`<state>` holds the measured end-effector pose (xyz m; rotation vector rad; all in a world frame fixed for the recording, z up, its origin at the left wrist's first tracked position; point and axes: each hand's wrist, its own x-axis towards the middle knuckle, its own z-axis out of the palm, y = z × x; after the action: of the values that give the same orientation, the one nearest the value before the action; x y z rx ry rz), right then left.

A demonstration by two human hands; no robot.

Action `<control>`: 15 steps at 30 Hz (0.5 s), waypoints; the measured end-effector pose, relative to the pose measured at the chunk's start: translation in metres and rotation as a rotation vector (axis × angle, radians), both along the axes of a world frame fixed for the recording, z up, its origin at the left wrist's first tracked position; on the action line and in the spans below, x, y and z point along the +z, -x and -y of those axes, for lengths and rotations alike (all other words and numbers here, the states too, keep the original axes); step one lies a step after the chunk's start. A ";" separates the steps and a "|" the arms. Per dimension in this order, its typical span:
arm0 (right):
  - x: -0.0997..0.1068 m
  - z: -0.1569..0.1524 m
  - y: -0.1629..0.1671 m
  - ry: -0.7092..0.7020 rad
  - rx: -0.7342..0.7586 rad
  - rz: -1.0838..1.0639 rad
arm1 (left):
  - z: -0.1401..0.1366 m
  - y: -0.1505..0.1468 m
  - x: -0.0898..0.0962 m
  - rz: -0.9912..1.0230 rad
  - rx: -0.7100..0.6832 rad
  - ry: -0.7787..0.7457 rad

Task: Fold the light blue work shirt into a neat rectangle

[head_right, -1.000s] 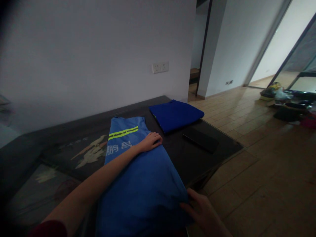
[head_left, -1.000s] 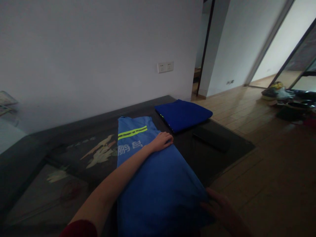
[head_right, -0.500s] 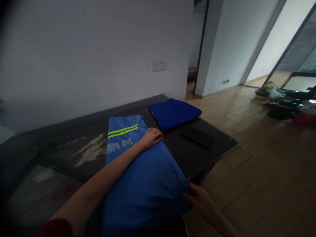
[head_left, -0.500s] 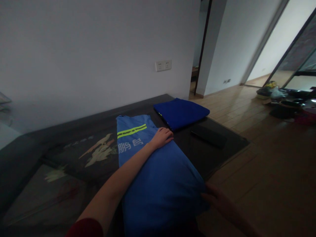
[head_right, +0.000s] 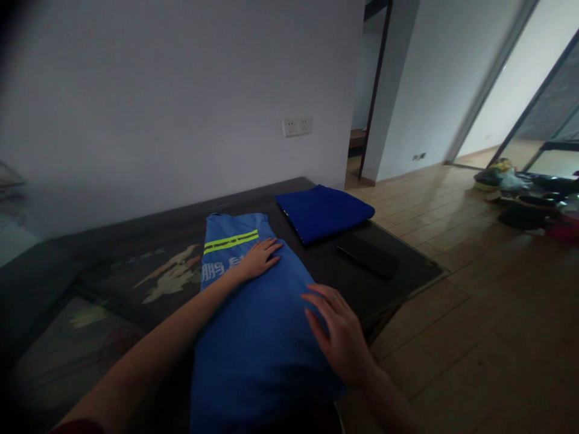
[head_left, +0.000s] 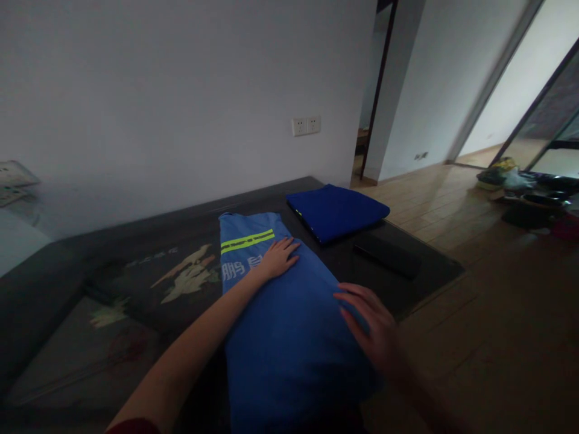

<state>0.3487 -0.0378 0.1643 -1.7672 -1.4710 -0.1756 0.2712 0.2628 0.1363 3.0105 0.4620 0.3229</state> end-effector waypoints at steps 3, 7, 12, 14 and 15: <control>-0.006 -0.044 0.010 0.240 0.098 0.132 | 0.005 -0.004 -0.012 -0.053 0.031 -0.008; -0.030 -0.066 0.005 0.467 0.084 0.199 | 0.008 -0.004 -0.015 -0.053 0.034 0.001; -0.047 -0.065 -0.002 0.470 0.056 0.243 | 0.008 0.001 -0.007 0.137 0.073 0.017; -0.049 -0.065 -0.002 0.468 0.054 0.258 | 0.000 0.007 -0.001 0.228 0.169 0.011; -0.050 -0.066 -0.003 0.467 0.053 0.264 | -0.006 0.012 0.002 0.256 0.229 -0.001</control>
<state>0.3514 0.0278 0.1141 -2.1326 -1.8595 -0.0382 0.2594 0.2688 0.1382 2.8617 0.7799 0.7122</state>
